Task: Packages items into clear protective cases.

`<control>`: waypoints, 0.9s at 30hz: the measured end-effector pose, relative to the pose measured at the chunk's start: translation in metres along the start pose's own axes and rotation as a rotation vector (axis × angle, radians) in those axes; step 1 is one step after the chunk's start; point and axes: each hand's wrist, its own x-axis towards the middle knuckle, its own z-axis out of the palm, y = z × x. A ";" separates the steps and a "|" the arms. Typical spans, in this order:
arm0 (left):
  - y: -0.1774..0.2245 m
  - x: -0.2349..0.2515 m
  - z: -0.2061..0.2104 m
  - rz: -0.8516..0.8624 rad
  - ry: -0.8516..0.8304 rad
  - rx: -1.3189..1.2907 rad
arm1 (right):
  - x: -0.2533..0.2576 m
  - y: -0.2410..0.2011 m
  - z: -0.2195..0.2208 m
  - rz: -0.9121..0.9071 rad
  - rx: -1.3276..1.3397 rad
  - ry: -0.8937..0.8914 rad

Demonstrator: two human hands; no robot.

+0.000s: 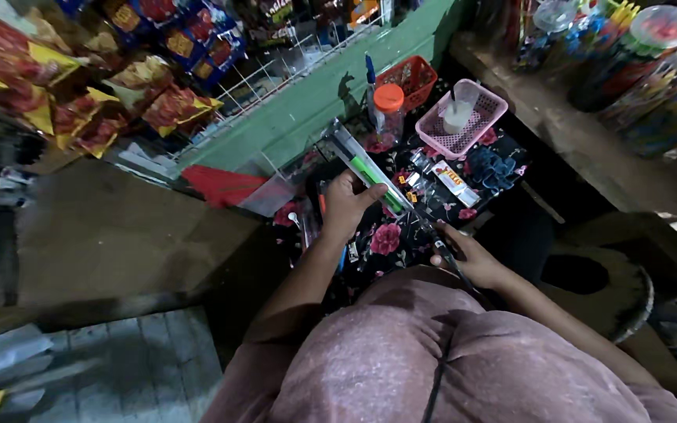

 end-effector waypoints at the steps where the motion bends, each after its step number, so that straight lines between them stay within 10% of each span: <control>1: 0.001 0.001 -0.001 -0.007 -0.004 0.001 | 0.001 -0.001 0.000 0.007 0.002 -0.002; 27: -0.009 0.026 -0.007 -0.073 -0.069 -0.069 | 0.018 0.014 0.007 -0.191 -0.204 0.214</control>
